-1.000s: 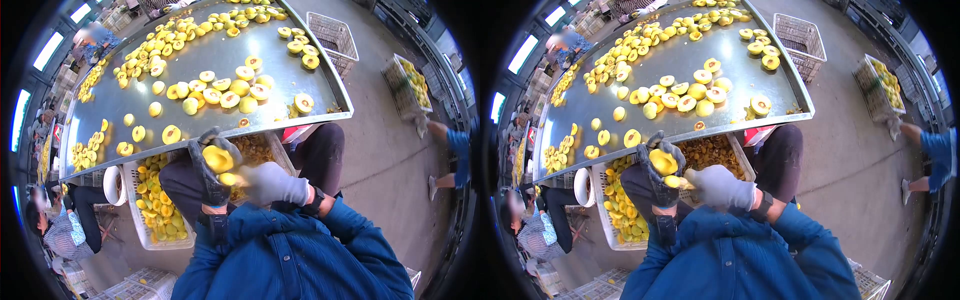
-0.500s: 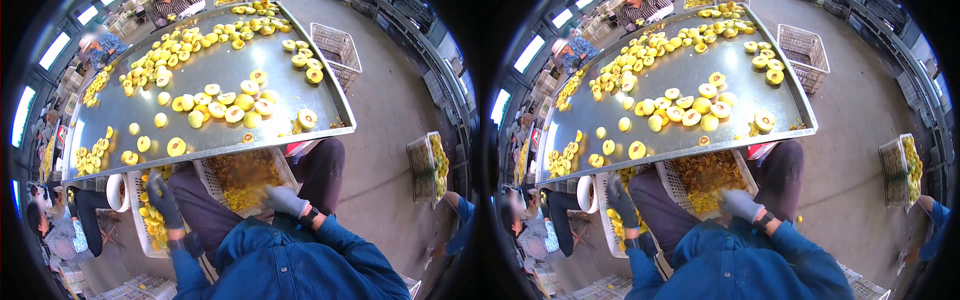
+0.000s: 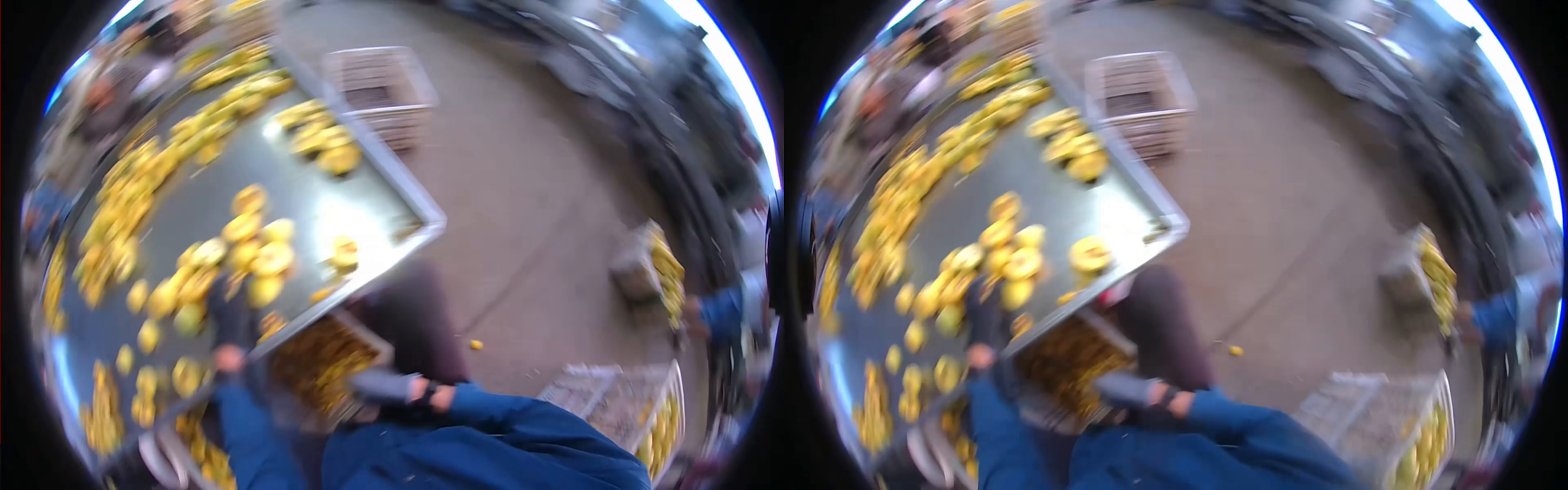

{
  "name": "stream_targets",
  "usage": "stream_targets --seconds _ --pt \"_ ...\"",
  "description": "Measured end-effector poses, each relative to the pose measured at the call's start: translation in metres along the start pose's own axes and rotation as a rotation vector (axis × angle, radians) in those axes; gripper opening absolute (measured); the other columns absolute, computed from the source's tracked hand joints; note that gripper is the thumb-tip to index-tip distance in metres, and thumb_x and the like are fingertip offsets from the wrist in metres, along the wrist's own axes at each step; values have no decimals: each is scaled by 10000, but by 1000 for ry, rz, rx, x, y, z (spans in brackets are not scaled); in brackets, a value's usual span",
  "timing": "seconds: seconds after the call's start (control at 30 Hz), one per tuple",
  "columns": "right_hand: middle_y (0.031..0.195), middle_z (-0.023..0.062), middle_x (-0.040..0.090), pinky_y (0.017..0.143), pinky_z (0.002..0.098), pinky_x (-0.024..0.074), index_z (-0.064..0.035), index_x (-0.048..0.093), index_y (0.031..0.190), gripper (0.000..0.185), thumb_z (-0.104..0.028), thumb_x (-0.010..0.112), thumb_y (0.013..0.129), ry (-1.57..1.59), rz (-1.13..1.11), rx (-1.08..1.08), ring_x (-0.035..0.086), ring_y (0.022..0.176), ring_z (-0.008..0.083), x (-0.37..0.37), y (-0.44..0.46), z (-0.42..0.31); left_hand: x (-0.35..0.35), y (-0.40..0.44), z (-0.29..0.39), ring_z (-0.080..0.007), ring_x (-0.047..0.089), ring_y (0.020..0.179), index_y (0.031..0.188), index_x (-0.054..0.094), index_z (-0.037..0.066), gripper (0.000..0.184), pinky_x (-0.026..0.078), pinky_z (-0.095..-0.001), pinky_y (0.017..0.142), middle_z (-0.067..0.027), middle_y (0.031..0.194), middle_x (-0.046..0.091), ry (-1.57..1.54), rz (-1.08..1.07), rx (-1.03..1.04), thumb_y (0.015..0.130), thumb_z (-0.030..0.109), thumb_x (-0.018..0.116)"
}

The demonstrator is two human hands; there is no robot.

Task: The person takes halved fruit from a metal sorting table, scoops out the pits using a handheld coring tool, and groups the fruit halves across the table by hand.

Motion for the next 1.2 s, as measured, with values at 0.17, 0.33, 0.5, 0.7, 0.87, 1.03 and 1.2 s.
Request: stream_targets --seconds 0.17,0.33,0.5,0.7,0.87,1.03,1.2 --pt "715 212 611 564 497 456 -18 580 894 154 -157 565 829 -681 186 -155 603 655 407 -20 -4 -116 21 29 -49 -356 468 1173 1230 570 49 369 350 -446 1040 -175 1223 542 -582 120 -331 871 130 593" --pt "714 209 616 579 507 459 -35 557 900 242 -274 579 875 -630 344 -138 607 661 416 -56 -20 -180 1 43 -7 -313 498 1151 1211 582 23 366 374 -412 1023 -157 1216 562 -759 59 -288 873 156 624" --pt "996 178 627 726 399 497 -60 541 1220 367 -264 593 919 -397 615 -192 621 852 307 -99 -11 -237 -49 5 42 -270 528 1130 1193 594 -3 373 397 -378 1006 -139 1209 582 -1032 16 -305 875 182 654" --pt "1014 79 665 737 256 530 48 580 1156 322 -171 622 924 771 307 88 644 849 127 -25 -1 -278 -139 -84 107 -284 499 1185 1322 443 -3 457 378 -381 1047 -177 1321 493 -1049 414 -558 926 163 600" --pt "810 107 663 543 357 495 -25 529 1060 269 -226 626 910 -28 318 -39 666 664 214 -1 -10 -283 -121 -138 91 -237 562 1066 1381 396 1 579 425 -350 985 -153 1164 578 -1554 873 -747 1013 449 391" --pt "732 135 632 511 424 491 -78 482 941 304 -253 688 804 -907 355 -372 647 624 330 25 -26 -310 -129 -142 81 -219 571 1016 1354 421 3 610 443 -342 943 -135 1101 598 -1669 784 -753 1016 502 327" --pt "709 113 626 494 407 503 -66 489 921 264 -205 666 784 -1034 356 -380 659 616 301 31 -33 -331 -145 -143 86 -210 575 1007 1319 453 4 606 446 -337 938 -120 1096 603 -1501 722 -864 1022 508 298"
Point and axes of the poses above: each hand's wrist, its own y-axis towards the middle knuckle, its own x-axis out of the palm, z = x × y, the point moved 10 cm from there along y, towards the middle knuckle
